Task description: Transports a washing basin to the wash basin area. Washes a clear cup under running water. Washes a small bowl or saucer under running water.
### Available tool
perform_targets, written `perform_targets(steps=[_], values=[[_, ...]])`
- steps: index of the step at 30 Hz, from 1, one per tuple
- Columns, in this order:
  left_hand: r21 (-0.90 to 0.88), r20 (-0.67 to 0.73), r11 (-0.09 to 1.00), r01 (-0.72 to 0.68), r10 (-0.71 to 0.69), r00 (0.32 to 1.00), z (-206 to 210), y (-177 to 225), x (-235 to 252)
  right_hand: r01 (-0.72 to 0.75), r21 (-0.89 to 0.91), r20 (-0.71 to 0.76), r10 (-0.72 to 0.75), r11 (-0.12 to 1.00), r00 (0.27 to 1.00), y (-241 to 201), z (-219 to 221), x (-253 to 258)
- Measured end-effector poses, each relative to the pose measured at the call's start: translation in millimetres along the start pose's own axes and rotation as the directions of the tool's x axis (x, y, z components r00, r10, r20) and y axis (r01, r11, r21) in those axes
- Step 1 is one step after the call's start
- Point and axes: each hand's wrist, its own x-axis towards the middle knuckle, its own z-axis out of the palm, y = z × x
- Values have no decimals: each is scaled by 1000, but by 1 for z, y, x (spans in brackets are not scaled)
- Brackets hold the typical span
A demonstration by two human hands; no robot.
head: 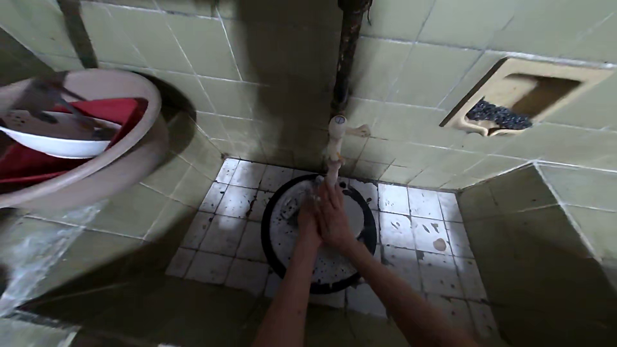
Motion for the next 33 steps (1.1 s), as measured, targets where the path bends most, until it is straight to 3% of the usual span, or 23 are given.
perform_targets(steps=[3,5,6,8,10,12,15,16,18,19,20,22,23,25,27,28,30,32,33], values=[[-32,89,996,80,-77,993,7,0,-1,-118,43,13,117,992,993,-2,-35,33],[33,110,993,114,-117,987,3,13,0,-216,184,93,202,959,975,8,-48,55],[63,96,991,120,-126,987,0,19,1,-305,280,235,243,910,941,13,-55,60],[40,0,990,132,-132,991,-3,23,2,-521,422,558,240,742,794,18,-70,61],[-24,-38,994,104,-105,994,-4,18,3,-649,453,682,231,611,694,26,-73,54],[6,-58,1000,-25,25,998,4,10,-1,-698,485,613,365,526,701,17,-70,47],[125,69,973,-194,187,980,5,4,-10,-769,544,480,626,336,614,-21,-70,43],[122,105,970,-208,196,975,1,1,-10,-754,534,463,613,382,639,-31,-70,35],[44,120,986,-162,155,981,-6,0,-5,-552,415,462,355,723,813,-29,-65,19],[25,123,994,-110,106,987,-8,4,-1,-295,289,490,124,911,863,-18,-62,18],[48,94,997,-64,59,994,-8,9,0,30,138,550,-102,990,829,-6,-63,19],[68,117,997,18,-26,993,-9,16,0,480,-44,648,-341,876,681,16,-74,25],[57,115,998,38,-44,992,-7,13,-1,544,-57,656,-379,837,653,25,-78,27],[37,116,999,-1,-4,993,-3,6,0,370,1,625,-289,929,725,24,-81,31],[61,138,992,-107,98,986,-2,8,1,-72,189,541,-43,979,840,9,-80,41],[97,134,984,-148,134,982,-1,9,-1,-288,302,521,96,909,848,2,-81,44],[134,151,973,-186,165,975,-3,8,-6,-589,520,492,346,619,799,-3,-71,49],[157,181,966,-206,177,967,1,10,-7,-712,624,424,626,321,654,-10,-58,63],[188,178,963,-194,161,971,3,11,-6,-724,630,370,711,282,599,-13,-53,65]])
